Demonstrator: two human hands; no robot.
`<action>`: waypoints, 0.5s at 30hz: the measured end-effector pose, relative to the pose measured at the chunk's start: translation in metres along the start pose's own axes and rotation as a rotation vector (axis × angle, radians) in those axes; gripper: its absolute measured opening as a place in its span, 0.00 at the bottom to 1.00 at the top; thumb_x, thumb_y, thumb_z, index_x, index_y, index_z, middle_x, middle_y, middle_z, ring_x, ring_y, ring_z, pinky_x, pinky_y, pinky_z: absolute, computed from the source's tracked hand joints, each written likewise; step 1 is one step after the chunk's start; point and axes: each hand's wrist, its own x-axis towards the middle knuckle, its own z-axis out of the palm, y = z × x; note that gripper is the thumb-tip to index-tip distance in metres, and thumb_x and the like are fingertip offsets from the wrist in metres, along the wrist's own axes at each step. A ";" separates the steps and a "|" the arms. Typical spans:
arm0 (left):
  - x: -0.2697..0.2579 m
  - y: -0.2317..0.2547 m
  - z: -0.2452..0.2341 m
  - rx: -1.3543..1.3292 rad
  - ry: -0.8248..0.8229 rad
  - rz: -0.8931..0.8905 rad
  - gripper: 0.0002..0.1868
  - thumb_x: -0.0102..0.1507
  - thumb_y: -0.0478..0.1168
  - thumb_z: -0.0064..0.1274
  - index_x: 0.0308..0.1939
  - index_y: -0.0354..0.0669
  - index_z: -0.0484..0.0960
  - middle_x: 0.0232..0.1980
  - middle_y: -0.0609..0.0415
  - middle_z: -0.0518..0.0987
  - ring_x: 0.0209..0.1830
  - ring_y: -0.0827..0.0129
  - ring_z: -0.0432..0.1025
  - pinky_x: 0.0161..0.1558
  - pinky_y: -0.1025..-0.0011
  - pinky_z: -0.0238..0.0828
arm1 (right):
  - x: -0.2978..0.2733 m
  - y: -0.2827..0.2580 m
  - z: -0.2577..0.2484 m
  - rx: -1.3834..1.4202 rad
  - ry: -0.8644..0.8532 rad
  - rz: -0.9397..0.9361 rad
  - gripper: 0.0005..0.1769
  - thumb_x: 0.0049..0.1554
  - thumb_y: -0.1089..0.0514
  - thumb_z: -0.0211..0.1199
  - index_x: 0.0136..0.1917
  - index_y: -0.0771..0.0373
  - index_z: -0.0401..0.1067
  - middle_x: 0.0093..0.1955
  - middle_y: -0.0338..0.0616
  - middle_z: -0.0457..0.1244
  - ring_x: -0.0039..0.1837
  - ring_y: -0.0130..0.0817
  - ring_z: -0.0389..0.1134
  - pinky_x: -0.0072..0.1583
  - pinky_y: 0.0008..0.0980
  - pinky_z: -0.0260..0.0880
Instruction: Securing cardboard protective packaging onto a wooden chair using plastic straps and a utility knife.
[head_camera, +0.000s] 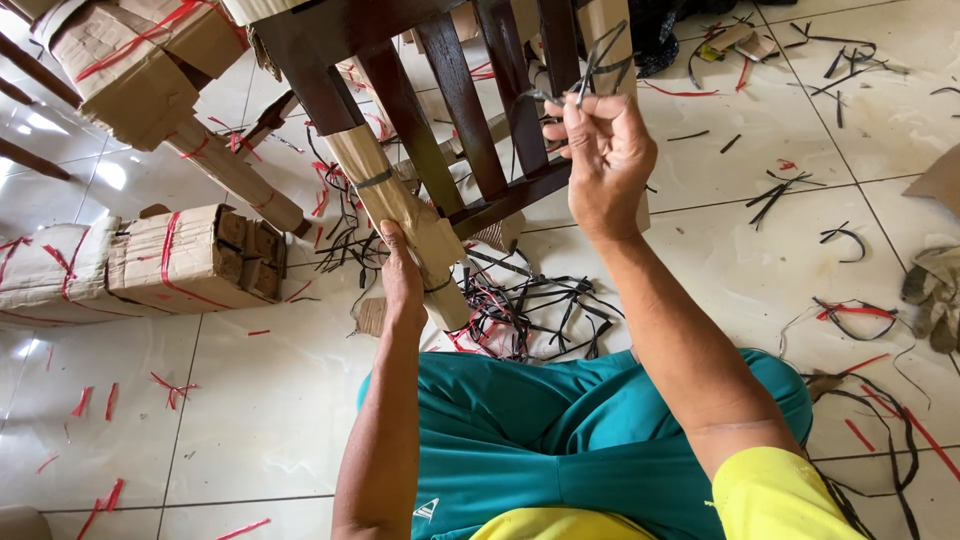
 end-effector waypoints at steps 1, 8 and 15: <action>0.000 0.001 0.000 -0.008 -0.003 0.005 0.65 0.48 0.83 0.23 0.69 0.32 0.71 0.62 0.34 0.74 0.60 0.49 0.71 0.58 0.54 0.67 | -0.004 0.006 0.001 0.000 0.005 0.014 0.04 0.69 0.63 0.58 0.53 0.66 0.65 0.51 0.50 0.71 0.46 0.31 0.73 0.45 0.25 0.73; -0.008 0.008 0.007 0.034 0.157 0.031 0.60 0.56 0.88 0.31 0.49 0.31 0.85 0.48 0.35 0.82 0.59 0.47 0.75 0.63 0.53 0.66 | -0.031 0.067 0.010 -0.155 -0.021 -0.084 0.02 0.66 0.70 0.58 0.50 0.70 0.71 0.47 0.63 0.71 0.44 0.47 0.76 0.42 0.32 0.78; -0.001 0.008 0.008 0.027 0.152 0.032 0.61 0.56 0.88 0.31 0.47 0.29 0.85 0.46 0.33 0.82 0.57 0.46 0.76 0.61 0.52 0.68 | -0.041 0.083 0.007 -0.775 -0.245 0.010 0.07 0.63 0.56 0.66 0.55 0.56 0.76 0.40 0.43 0.71 0.41 0.42 0.74 0.42 0.38 0.74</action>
